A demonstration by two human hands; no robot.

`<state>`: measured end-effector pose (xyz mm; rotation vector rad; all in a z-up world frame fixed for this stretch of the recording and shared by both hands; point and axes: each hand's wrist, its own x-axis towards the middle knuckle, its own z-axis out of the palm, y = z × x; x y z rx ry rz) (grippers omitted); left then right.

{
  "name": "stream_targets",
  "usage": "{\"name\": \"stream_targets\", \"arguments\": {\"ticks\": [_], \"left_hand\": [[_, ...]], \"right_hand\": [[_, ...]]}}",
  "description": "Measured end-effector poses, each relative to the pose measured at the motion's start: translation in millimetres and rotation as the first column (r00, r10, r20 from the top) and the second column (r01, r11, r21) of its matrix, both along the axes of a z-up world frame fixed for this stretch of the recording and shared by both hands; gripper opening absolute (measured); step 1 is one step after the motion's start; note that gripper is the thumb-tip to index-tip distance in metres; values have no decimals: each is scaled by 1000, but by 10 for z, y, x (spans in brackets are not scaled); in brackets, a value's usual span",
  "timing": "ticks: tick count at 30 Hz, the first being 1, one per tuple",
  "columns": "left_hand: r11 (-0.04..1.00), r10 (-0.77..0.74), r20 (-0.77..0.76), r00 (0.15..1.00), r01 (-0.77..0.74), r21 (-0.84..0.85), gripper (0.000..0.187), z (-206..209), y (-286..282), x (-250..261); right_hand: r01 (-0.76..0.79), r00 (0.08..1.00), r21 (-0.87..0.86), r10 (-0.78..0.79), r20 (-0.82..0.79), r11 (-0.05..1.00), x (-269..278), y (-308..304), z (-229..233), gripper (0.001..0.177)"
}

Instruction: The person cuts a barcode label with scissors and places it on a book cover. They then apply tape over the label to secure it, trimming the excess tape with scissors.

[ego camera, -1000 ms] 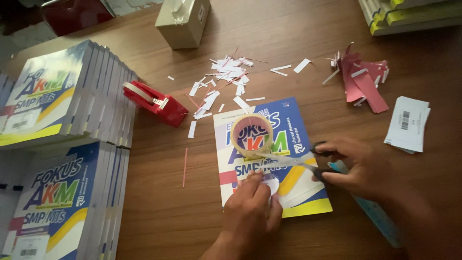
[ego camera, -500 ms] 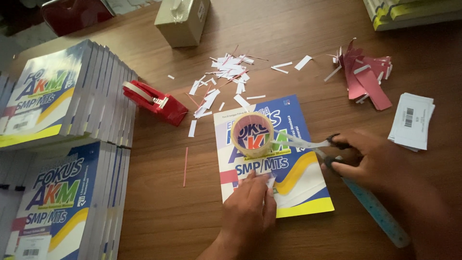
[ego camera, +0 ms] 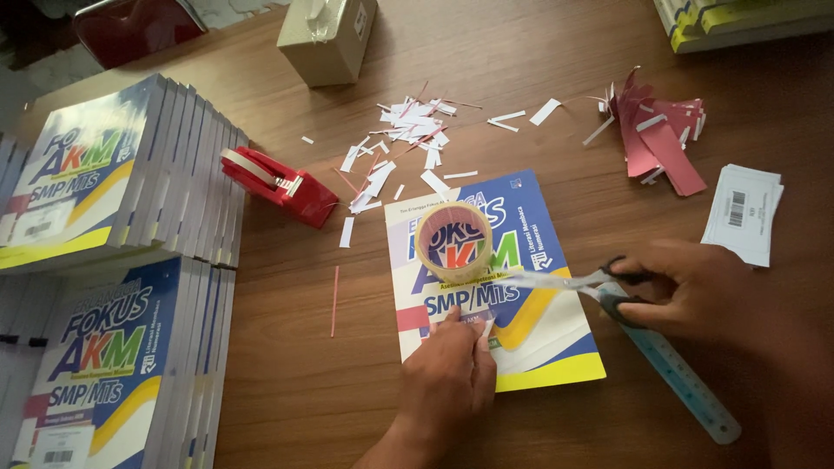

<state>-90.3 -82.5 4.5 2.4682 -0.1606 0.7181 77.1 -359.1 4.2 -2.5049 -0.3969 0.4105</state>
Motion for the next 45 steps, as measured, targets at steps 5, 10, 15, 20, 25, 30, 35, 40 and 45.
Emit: {"name": "stream_targets", "arguments": {"ticks": [5,10,15,20,25,30,35,40,45], "left_hand": [[998,49,-1,999,-49,28,5,83,-10,-4],[999,23,-26,999,-22,24,9,47,-11,-17],[999,16,-44,999,-14,39,7,-30,6,-7],[998,21,-27,999,-20,52,10,13,-12,-22],[996,-67,-117,991,73,50,56,-30,4,-80],[974,-55,-225,973,101,201,95,-13,-110,-108],[963,-33,-224,974,92,255,107,-48,-202,-122],[962,-25,-188,982,74,262,97,28,-235,-93],[977,-32,-161,986,65,204,87,169,-205,-40]], "right_hand": [[25,999,455,-33,9,890,-158,297,-44,49],[-89,963,288,9,270,954,-362,731,-37,94],[-40,937,92,6,349,995,-342,865,-148,93],[-86,901,96,36,433,992,-380,928,-176,89],[-16,910,252,-90,405,968,-314,925,-222,79],[25,945,355,-138,296,934,-342,887,-197,81],[-20,905,272,-99,414,962,-361,914,-262,80],[-42,908,264,-73,412,964,-355,909,-251,80],[-94,890,281,-46,454,955,-320,868,-270,79]]}}
